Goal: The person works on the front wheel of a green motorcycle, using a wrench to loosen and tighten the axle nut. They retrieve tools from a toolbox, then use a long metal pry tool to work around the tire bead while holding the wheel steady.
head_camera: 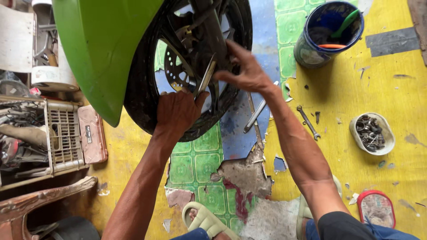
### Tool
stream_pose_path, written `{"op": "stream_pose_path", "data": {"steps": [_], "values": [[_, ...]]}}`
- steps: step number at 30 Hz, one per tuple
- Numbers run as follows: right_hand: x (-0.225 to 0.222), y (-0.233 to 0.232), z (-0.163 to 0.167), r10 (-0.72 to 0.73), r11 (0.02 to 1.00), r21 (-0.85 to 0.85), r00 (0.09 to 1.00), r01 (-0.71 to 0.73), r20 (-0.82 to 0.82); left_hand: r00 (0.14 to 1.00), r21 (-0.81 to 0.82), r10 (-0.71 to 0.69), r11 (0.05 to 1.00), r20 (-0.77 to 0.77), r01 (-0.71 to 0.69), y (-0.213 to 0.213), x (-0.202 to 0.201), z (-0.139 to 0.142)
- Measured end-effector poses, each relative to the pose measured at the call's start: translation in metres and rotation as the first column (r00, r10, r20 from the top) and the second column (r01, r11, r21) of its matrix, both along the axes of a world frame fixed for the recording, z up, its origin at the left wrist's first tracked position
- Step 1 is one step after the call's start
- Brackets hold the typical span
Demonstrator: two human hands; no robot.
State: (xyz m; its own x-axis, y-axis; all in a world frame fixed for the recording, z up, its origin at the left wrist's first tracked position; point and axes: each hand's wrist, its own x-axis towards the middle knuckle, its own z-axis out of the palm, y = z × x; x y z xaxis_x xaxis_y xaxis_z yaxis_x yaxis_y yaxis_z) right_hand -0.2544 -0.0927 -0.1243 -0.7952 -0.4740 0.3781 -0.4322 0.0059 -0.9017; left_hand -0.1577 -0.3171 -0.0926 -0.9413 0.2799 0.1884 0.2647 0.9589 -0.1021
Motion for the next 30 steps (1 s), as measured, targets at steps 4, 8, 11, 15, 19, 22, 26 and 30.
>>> {"op": "stream_pose_path", "data": {"steps": [4, 8, 11, 15, 19, 22, 26, 30], "values": [[0.0, -0.008, -0.027, -0.137, 0.99, 0.006, 0.978, 0.138, 0.154, 1.0, 0.022, -0.02, 1.0, 0.004, 0.02, 0.001, 0.003, 0.002], [-0.002, -0.012, -0.025, -0.126, 0.99, -0.044, 0.979, 0.135, 0.161, 0.999, 0.001, -0.034, 0.999, -0.037, 0.034, 0.003, 0.004, 0.005], [0.0, -0.014, -0.012, -0.179, 0.983, -0.01, 0.973, 0.183, 0.146, 0.997, -0.024, 0.032, 0.999, 0.074, -0.031, 0.004, 0.002, 0.009], [0.0, -0.033, -0.004, -0.366, 0.927, 0.145, 0.915, 0.345, 0.167, 0.965, -0.055, 0.129, 0.991, 0.23, -0.119, 0.005, -0.004, 0.016], [-0.012, -0.025, -0.023, -0.353, 0.936, 0.028, 0.935, 0.352, 0.029, 0.969, -0.047, 0.084, 0.996, 0.231, -0.075, 0.002, -0.011, 0.024], [-0.009, 0.015, -0.054, -0.326, 0.937, 0.066, 0.927, 0.343, -0.185, 0.98, -0.147, -0.194, 0.972, -0.054, 0.184, 0.0, -0.019, 0.026], [0.03, 0.076, -0.102, 0.026, 0.396, 0.821, 0.889, 0.41, -0.457, 0.991, -0.219, -0.125, 0.967, 0.045, 0.132, 0.002, -0.037, 0.026], [0.089, 0.096, -0.139, 0.17, 0.521, 0.808, 0.894, 0.276, -0.415, 0.966, -0.288, -0.054, 0.949, 0.251, 0.128, 0.007, -0.055, 0.029]]}}
